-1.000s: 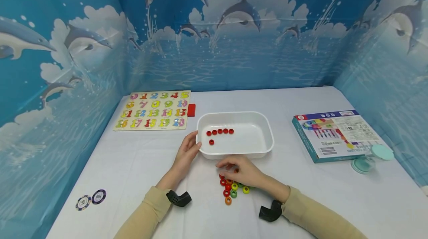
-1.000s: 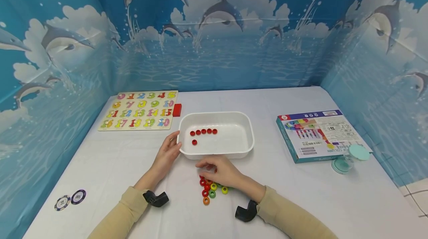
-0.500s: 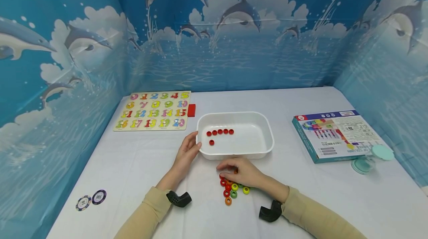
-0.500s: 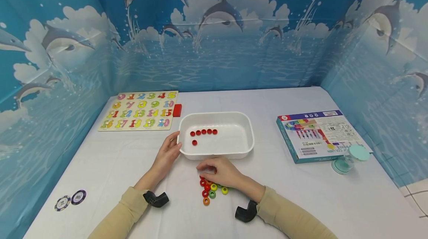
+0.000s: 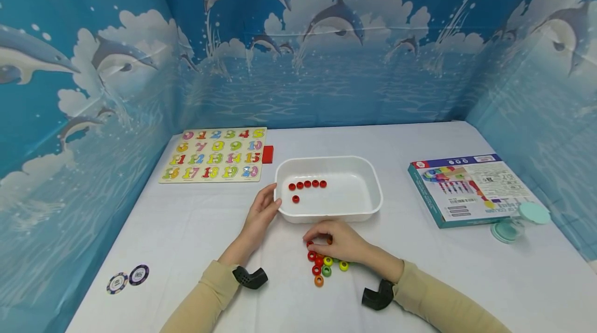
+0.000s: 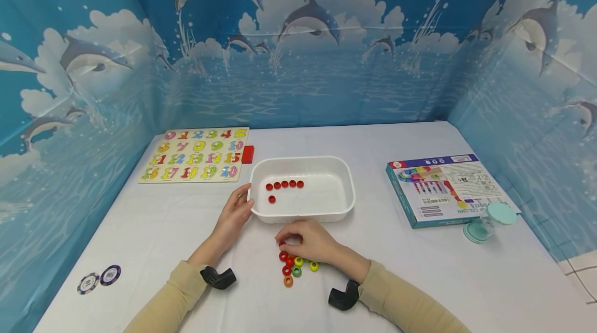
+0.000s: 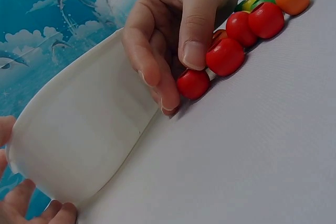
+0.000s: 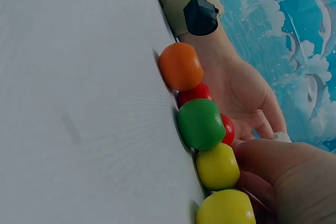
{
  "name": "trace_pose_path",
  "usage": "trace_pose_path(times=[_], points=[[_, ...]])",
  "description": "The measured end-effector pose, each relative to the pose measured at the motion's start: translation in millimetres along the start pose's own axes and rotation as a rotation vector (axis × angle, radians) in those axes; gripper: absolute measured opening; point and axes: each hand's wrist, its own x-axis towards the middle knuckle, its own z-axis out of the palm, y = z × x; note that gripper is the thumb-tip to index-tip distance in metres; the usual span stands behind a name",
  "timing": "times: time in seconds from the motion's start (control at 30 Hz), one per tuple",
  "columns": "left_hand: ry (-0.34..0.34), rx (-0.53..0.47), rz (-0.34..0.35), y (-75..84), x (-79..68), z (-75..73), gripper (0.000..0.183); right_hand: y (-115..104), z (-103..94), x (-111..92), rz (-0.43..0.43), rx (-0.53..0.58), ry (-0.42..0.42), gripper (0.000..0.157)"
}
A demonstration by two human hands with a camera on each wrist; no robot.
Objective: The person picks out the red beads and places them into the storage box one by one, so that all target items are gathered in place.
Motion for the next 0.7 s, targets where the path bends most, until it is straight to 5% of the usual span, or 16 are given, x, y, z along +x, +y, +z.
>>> trace_pose_path(times=[0.4, 0.7], points=[[0.005, -0.013, 0.000, -1.4, 0.1, -0.7, 0.052, 1, -0.3, 0, -0.035, -0.002, 0.052, 0.023], [0.022, -0.061, -0.009, -19.3, 8.6, -6.7, 0.052, -31, -33.0, 14, 0.021, 0.197, -0.081, 0.022]])
